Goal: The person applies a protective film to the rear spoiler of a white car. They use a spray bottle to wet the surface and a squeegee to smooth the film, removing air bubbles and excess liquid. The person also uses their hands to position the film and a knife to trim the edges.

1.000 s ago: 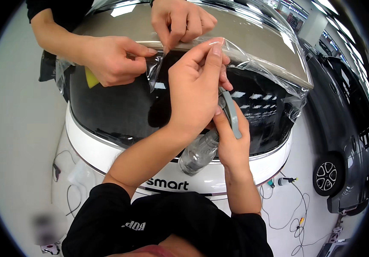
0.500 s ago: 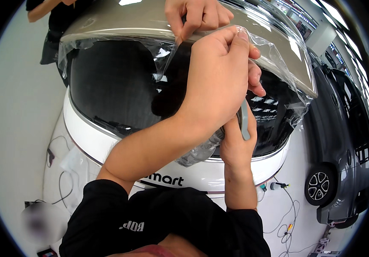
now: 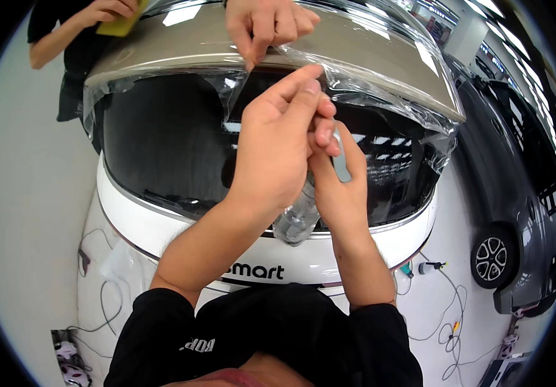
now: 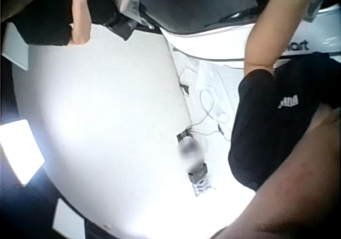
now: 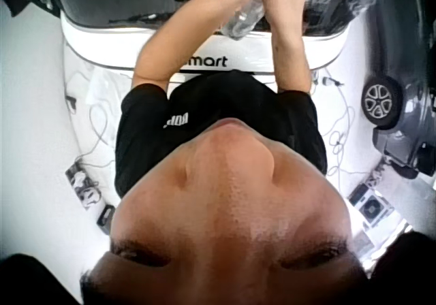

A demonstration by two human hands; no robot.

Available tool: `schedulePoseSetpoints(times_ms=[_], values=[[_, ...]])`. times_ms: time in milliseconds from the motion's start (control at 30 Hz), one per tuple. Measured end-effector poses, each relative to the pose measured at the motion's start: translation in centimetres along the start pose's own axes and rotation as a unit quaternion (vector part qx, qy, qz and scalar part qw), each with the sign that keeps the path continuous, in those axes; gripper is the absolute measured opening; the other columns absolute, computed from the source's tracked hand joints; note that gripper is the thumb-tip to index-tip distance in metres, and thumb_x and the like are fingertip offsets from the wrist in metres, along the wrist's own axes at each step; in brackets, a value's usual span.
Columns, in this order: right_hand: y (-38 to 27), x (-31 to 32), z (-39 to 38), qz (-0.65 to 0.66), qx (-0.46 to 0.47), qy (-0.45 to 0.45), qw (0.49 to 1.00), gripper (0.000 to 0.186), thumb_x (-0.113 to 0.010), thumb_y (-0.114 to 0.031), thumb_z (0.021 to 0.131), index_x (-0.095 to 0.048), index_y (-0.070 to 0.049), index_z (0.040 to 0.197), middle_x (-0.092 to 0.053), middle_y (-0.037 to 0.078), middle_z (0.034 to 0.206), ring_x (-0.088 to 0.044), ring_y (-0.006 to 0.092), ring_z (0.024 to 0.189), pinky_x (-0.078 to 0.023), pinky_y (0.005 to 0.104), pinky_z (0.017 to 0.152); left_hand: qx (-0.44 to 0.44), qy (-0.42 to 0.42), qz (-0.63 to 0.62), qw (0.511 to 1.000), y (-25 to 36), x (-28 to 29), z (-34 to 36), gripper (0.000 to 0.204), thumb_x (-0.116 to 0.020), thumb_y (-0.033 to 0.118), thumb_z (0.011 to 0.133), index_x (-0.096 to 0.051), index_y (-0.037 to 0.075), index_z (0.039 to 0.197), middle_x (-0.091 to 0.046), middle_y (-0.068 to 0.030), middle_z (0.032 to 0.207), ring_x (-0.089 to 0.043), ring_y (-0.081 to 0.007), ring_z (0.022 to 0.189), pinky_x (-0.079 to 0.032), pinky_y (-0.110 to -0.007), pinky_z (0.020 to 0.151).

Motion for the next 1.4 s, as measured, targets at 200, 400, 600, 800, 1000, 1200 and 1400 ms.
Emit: schedulePoseSetpoints(times_ms=[200, 400, 600, 800, 1000, 1200, 1400], values=[[-1.9, -0.1, 0.4, -0.052, 0.046, -0.014, 0.998, 0.012, -0.056, -0.009, 0.101, -0.061, 0.000, 0.108, -0.061, -0.001, 0.091, -0.054, 0.0056, 0.086, -0.045, 0.0224, 0.074, 0.009, -0.018, -0.053, 0.998, 0.8, -0.5, 0.1, 0.043, -0.053, 0.012, 0.105, -0.044, -0.011, 0.140, -0.058, -0.0074, 0.085, -0.049, -0.0104, 0.064, -0.048, -0.027, 0.057], [-1.8, 0.4, 0.3, -0.039, 0.031, -0.022, 0.999, 0.013, -0.056, -0.010, 0.102, -0.062, 0.001, 0.107, -0.061, -0.001, 0.089, -0.057, 0.0053, 0.083, -0.050, 0.0233, 0.070, 0.019, -0.009, -0.047, 0.999, 0.0, 0.7, -0.4, 0.041, -0.051, 0.010, 0.105, -0.046, -0.010, 0.140, -0.057, -0.0049, 0.083, -0.046, -0.0080, 0.060, -0.044, -0.026, 0.054], [-3.0, 3.7, -3.4, -0.121, -0.070, -0.001, 0.990, 0.022, -0.064, -0.018, 0.100, -0.062, 0.002, 0.108, -0.066, 0.005, 0.091, -0.062, 0.0085, 0.079, -0.055, 0.0251, 0.063, 0.028, 0.012, 0.053, 0.998, -1.0, 3.5, -0.5, 0.038, -0.050, 0.007, 0.102, -0.054, -0.009, 0.136, -0.056, -0.0028, 0.081, -0.046, -0.0057, 0.057, -0.043, -0.022, 0.050], [-2.2, 14.1, -12.0, -0.069, -0.177, -0.162, 0.968, 0.039, -0.075, -0.019, 0.083, -0.070, 0.013, 0.102, -0.072, 0.025, 0.099, -0.073, 0.0258, 0.081, -0.060, 0.0301, 0.061, -0.032, 0.038, 0.285, 0.957, -2.3, 6.1, 1.7, 0.026, -0.056, 0.013, 0.100, -0.069, -0.003, 0.116, -0.064, -0.0068, 0.091, -0.055, -0.0075, 0.068, -0.052, -0.024, 0.063], [7.0, 25.1, -26.4, -0.100, -0.381, -0.147, 0.907, 0.031, -0.075, -0.003, 0.079, -0.075, 0.001, 0.110, -0.070, 0.013, 0.114, -0.066, 0.0218, 0.103, -0.052, 0.0333, 0.090, -0.033, 0.066, 0.186, 0.980, -2.0, 4.3, 4.2, 0.045, -0.066, 0.034, 0.098, -0.062, -0.008, 0.116, -0.066, -0.0145, 0.110, -0.064, -0.0243, 0.110, -0.057, -0.038, 0.090], [24.1, 32.8, -49.3, -0.159, -0.490, 0.009, 0.857, 0.028, -0.079, -0.005, 0.085, -0.076, -0.005, 0.113, -0.069, 0.007, 0.115, -0.064, 0.0165, 0.106, -0.050, 0.0303, 0.095, 0.001, 0.056, 0.166, 0.985, -1.7, 4.1, 4.3, 0.044, -0.064, 0.030, 0.099, -0.060, -0.008, 0.119, -0.067, -0.0229, 0.118, -0.068, -0.0314, 0.108, -0.059, -0.041, 0.092], [27.4, 32.9, -54.3, -0.174, -0.437, 0.199, 0.860, 0.031, -0.074, -0.017, 0.093, -0.070, 0.001, 0.118, -0.071, 0.004, 0.091, -0.064, 0.0137, 0.082, -0.053, 0.0308, 0.078, 0.065, 0.008, 0.169, 0.983, -1.3, 1.8, 4.5, 0.042, -0.057, 0.025, 0.103, -0.056, -0.009, 0.128, -0.066, -0.0228, 0.122, -0.068, -0.0306, 0.112, -0.058, -0.040, 0.095]])
Point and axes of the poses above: each hand's wrist, its own z-axis towards the middle knuckle, its own x-axis out of the back of the hand, y = z × x, the point moved 3 cm from there along z, towards the middle knuckle
